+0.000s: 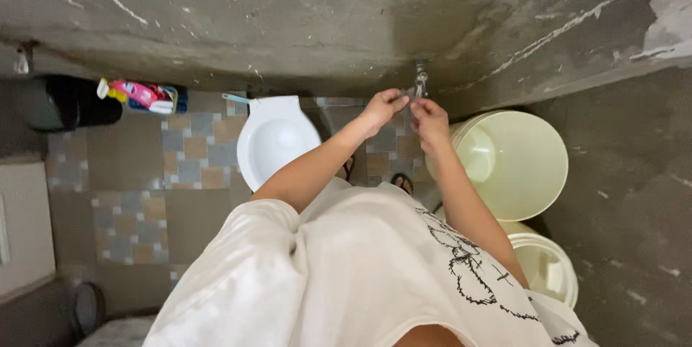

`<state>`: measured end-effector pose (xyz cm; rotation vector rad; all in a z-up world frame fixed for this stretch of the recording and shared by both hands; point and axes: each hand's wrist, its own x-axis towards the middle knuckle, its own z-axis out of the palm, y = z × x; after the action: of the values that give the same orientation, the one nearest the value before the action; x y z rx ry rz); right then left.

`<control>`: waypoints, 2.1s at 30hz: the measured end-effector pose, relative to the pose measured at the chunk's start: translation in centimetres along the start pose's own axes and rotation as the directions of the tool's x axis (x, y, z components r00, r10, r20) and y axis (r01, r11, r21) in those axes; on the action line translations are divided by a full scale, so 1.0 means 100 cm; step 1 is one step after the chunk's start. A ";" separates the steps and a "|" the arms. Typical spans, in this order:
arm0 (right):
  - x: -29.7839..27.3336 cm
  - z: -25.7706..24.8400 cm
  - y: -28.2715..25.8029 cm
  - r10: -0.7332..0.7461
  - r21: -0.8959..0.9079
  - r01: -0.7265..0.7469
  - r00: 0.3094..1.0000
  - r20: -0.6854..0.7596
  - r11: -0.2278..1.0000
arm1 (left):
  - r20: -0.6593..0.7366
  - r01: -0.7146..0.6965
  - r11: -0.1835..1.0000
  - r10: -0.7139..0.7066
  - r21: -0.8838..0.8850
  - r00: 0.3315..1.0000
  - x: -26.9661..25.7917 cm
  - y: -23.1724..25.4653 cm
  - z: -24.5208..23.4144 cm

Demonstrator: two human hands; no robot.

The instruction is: The person applies a piece of tape to a water faucet and then presses the tape around the base of the faucet with their hands.

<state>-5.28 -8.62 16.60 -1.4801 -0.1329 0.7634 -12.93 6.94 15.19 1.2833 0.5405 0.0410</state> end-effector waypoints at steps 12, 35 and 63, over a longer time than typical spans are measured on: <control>-0.015 -0.006 0.003 0.192 0.129 -0.168 0.960 -0.202 0.977 | -0.317 0.262 0.947 -0.310 -0.187 0.896 0.119 -0.056 -0.008; 0.062 -0.069 0.079 0.303 0.272 -0.254 0.940 -0.155 0.928 | -0.175 0.076 0.656 -0.309 -0.751 0.935 0.182 -0.096 0.049; 0.173 -0.062 0.066 0.051 -0.155 -0.065 0.994 -0.094 0.986 | -0.306 0.144 0.929 -0.255 -0.342 0.917 0.203 -0.115 0.045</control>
<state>8.66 -5.22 3.44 -1.6729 -0.0841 0.7450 3.62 6.05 -1.83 0.9047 0.9310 0.1761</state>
